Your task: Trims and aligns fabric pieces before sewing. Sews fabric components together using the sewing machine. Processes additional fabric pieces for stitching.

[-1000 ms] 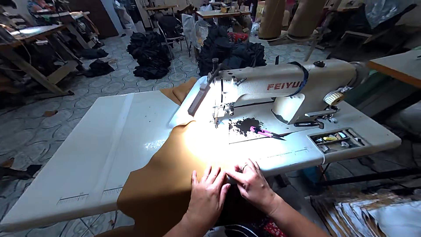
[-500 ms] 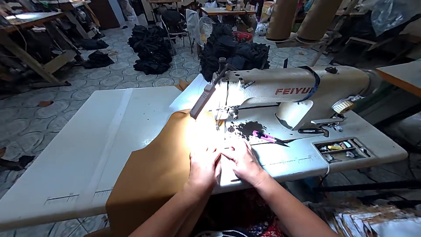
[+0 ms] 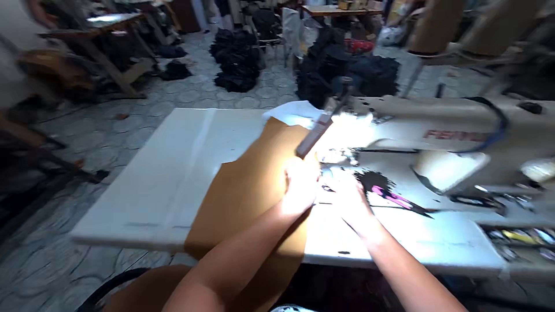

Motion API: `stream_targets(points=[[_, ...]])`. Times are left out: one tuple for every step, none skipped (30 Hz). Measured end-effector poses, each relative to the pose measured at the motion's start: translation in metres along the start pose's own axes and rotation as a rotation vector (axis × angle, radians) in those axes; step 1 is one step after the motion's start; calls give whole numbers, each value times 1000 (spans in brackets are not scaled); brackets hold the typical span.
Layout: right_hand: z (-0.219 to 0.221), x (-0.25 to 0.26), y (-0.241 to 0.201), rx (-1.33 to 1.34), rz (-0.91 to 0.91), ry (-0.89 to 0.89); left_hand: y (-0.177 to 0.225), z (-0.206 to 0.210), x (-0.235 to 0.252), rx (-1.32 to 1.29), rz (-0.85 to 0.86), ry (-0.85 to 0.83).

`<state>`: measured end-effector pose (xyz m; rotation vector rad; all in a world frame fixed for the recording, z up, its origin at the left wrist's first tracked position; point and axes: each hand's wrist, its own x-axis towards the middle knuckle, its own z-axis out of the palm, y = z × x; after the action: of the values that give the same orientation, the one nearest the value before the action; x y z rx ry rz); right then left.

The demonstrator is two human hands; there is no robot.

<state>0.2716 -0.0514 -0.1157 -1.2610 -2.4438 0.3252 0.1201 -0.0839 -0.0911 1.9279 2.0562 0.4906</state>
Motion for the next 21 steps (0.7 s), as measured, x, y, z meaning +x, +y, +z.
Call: stream_targets(points=[[2, -1, 1, 0, -16, 29, 0, 4, 1, -2, -9, 12], [3, -2, 2, 6, -49, 63, -1, 8, 1, 11, -10, 27], [3, -2, 1, 13, -96, 97, -1, 10, 0, 24, -10, 33], [1, -2, 1, 20, -135, 119, 0, 9, -1, 22, -7, 41], [1, -3, 2, 27, -191, 148, 3, 7, -2, 18, -10, 39], [3, -3, 7, 60, -250, 179, 5, 2, -1, 26, -28, 7], [13, -3, 17, 95, -317, 242, 5, 0, -1, 28, -26, -22], [28, 0, 28, 118, -313, 318, 2, 2, 2, 40, -12, -32], [22, -2, 24, 155, -244, 226, -2, 6, 5, 65, 15, -14], [12, -4, 16, 151, -199, 145, -6, 13, 9, 99, 40, 13], [2, -7, 5, 138, -188, 105, -9, 16, 10, 95, 61, 39], [-4, -8, -1, 107, -186, 85, -10, 18, 11, 89, 72, 50], [-8, -9, -5, 93, -187, 78, -10, 19, 12, 89, 79, 52], [-13, -11, -10, 88, -184, 71, -10, 20, 14, 104, 81, 48], [-11, -11, -9, 75, -192, 88, -10, 21, 15, 121, 84, 37], [-6, -9, -2, 62, -206, 119, -12, 22, 17, 133, 98, 41], [-9, -9, -6, 87, -205, 136, -15, 22, 17, 133, 121, 54], [-20, -12, -18, 112, -159, 120, -18, 18, 15, 121, 138, 46], [-41, -17, -41, 149, -38, 40, -21, 12, 10, 119, 138, 24], [-72, -20, -73, 207, 151, -96, -24, 5, 1, 124, 122, 9], [-92, -18, -93, 259, 283, -182, -27, -4, -14, 132, 86, -3]])
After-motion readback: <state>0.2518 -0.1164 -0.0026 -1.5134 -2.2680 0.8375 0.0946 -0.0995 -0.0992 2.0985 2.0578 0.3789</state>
